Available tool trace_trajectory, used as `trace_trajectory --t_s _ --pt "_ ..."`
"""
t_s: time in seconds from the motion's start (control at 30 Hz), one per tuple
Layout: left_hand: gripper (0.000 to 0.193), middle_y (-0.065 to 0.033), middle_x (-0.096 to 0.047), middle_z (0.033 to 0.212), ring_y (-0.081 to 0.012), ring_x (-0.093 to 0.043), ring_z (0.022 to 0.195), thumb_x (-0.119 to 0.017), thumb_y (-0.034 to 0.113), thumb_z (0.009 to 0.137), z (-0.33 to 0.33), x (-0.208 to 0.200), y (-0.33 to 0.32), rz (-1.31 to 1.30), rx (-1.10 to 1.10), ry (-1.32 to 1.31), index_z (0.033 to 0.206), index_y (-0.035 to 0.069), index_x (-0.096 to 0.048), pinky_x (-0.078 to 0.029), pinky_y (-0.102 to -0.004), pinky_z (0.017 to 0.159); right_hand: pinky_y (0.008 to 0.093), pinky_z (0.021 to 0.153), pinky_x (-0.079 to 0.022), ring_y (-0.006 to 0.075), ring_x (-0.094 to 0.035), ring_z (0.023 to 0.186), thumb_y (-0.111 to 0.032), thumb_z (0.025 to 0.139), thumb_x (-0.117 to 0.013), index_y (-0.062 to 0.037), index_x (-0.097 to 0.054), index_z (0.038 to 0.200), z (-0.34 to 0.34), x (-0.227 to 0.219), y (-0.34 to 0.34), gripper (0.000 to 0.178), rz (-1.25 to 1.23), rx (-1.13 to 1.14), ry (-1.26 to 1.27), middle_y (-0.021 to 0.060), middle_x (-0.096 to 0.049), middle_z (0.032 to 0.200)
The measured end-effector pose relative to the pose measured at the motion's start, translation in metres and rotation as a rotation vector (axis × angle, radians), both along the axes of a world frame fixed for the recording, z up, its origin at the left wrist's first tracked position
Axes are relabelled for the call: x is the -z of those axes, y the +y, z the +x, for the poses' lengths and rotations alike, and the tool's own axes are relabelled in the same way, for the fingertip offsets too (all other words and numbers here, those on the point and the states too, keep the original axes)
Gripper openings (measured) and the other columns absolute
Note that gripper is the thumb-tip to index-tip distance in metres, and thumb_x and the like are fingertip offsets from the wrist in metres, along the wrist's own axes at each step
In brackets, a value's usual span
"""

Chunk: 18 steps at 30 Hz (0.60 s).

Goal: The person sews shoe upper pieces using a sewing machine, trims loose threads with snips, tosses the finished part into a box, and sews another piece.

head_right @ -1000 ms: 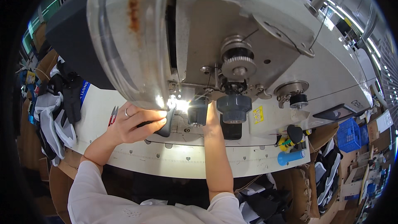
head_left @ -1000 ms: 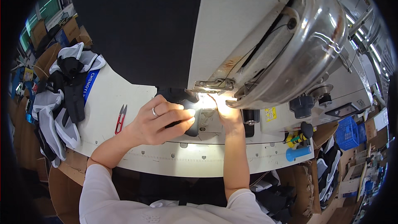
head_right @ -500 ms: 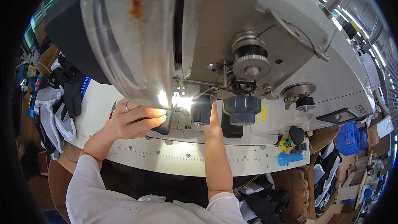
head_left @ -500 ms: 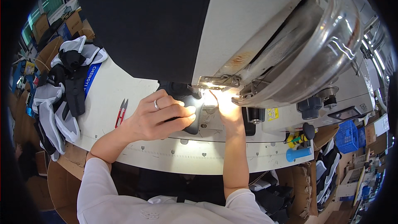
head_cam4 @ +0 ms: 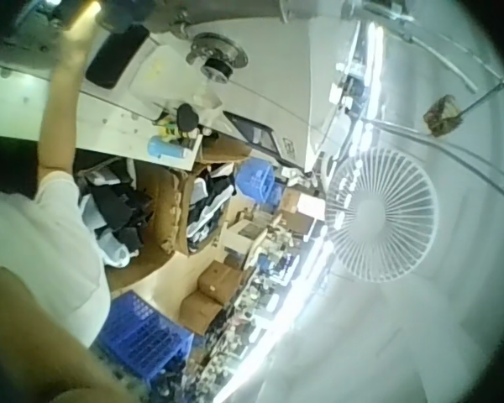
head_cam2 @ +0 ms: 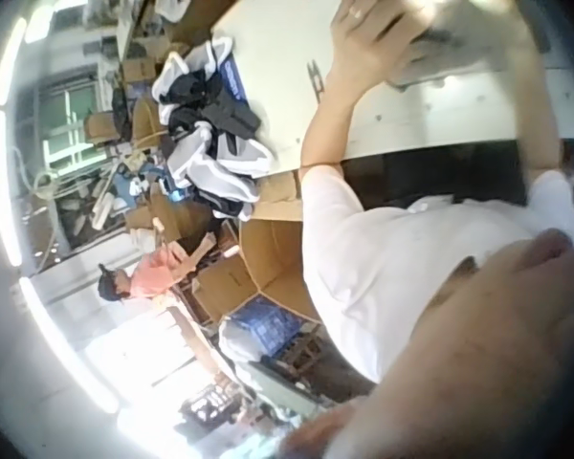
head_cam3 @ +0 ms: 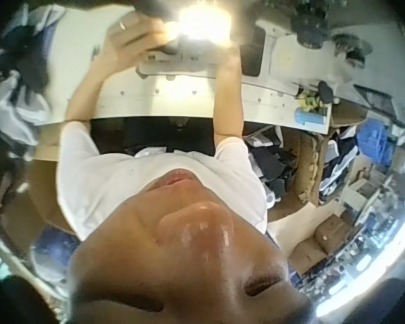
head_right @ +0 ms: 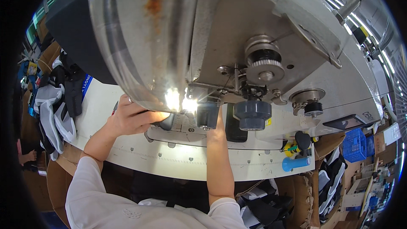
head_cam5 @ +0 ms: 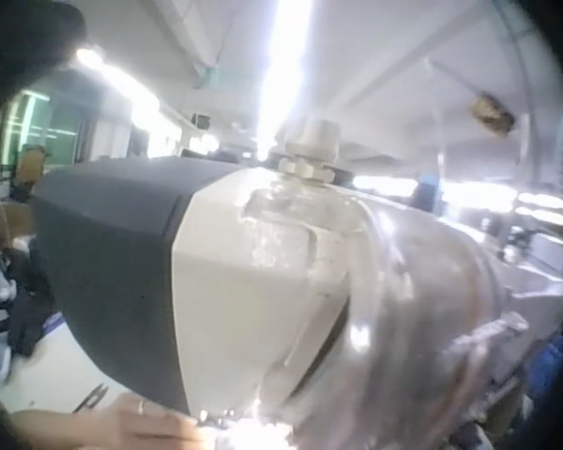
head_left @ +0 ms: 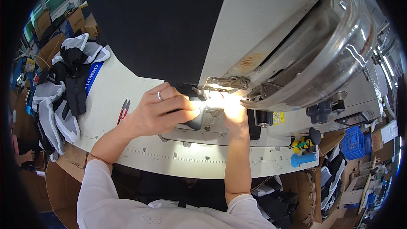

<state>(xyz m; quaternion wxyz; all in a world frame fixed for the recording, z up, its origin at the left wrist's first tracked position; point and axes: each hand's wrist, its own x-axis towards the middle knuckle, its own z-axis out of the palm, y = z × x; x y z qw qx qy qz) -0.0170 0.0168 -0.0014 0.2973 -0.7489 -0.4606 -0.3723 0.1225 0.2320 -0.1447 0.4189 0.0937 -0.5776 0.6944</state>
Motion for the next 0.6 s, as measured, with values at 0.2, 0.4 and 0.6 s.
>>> trace_trajectory --t_s 0.2,0.4,0.6 --pt "0.029 0.0008 -0.059 0.083 -0.0156 -0.054 0.071 -0.065 -0.004 0.054 -0.009 0.001 -0.004 -0.038 -0.022 -0.039 0.080 0.009 -0.066 -0.047 -0.0281 0.062 0.0430 0.107 -0.034 0.0231 -0.047 0.121 -0.012 0.081 -0.064 0.0027 -0.042 0.132 -0.004 -0.042 -0.042 0.057 -0.403 -0.006 -0.171 0.0118 -0.051 0.128" --pt "0.032 -0.0001 -0.060 0.086 -0.0172 -0.057 0.076 -0.068 -0.002 0.053 -0.008 0.002 -0.006 -0.048 -0.043 -0.031 0.082 0.009 -0.065 -0.048 -0.0280 0.066 0.0410 0.106 -0.035 0.0231 -0.047 0.120 -0.014 0.084 -0.062 0.0023 -0.042 0.133 -0.006 -0.034 -0.038 0.056 -0.274 0.005 -0.094 0.0121 -0.050 0.129" --pt "0.045 -0.0012 -0.060 0.099 -0.0190 -0.059 0.078 -0.073 0.001 0.056 0.003 -0.014 -0.016 -0.217 -0.137 -0.083 0.098 0.012 -0.063 -0.051 -0.0307 0.068 0.0350 0.088 -0.045 0.0209 -0.059 0.097 -0.022 0.088 -0.064 0.0017 -0.057 0.113 0.007 -0.009 0.015 0.035 -0.312 -0.121 -0.259 0.0088 -0.062 0.107"
